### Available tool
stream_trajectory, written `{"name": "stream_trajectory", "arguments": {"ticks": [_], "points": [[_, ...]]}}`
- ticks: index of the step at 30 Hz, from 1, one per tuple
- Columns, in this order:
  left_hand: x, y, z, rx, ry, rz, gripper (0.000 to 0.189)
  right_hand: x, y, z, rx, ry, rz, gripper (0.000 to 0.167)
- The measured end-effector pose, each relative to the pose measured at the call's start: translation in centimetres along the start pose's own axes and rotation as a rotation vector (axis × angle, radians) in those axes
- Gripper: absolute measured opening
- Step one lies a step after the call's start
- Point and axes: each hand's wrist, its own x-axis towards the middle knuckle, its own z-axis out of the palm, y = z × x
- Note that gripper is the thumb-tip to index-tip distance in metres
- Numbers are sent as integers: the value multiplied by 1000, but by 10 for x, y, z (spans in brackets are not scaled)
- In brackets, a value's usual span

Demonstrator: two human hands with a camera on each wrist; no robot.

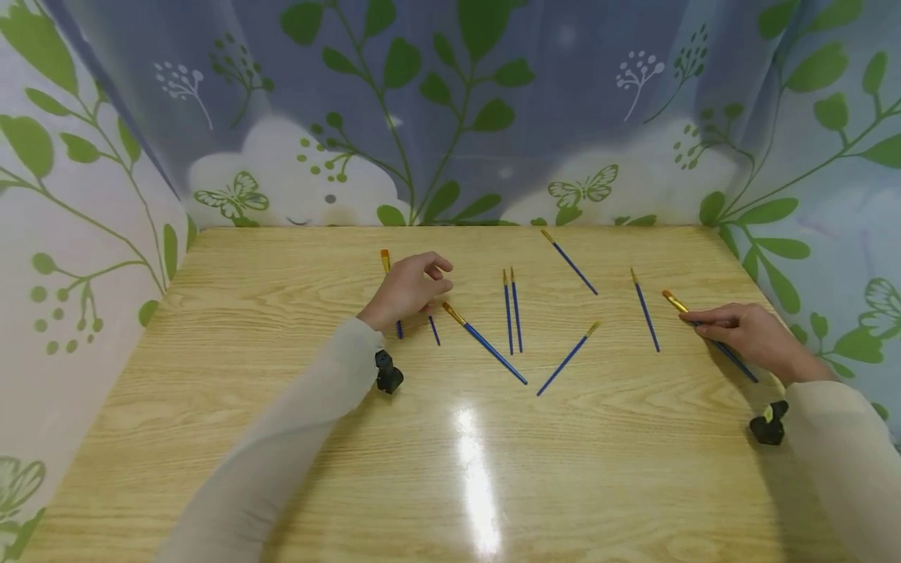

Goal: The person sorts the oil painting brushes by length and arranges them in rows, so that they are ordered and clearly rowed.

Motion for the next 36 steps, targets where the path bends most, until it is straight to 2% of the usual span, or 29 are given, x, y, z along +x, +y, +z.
{"name": "stream_trajectory", "arguments": {"ticks": [8,13,16,24,36], "points": [[-7,-16,-23,0,35,-53,36,-1,-2,-1,-24,-9,8,41],[-10,-28,-35,76,68,-68,34,0,-1,0,-18,-8,8,40],[-12,-34,-40,91,91,-86,33,0,-1,0,-15,-2,5,40],[-11,-45,-44,85,99,-116,33,-1,-2,0,2,-14,3,40],[-14,-44,-47,166,82,-113,37,-1,-2,-1,-2,-19,9,41]]}}
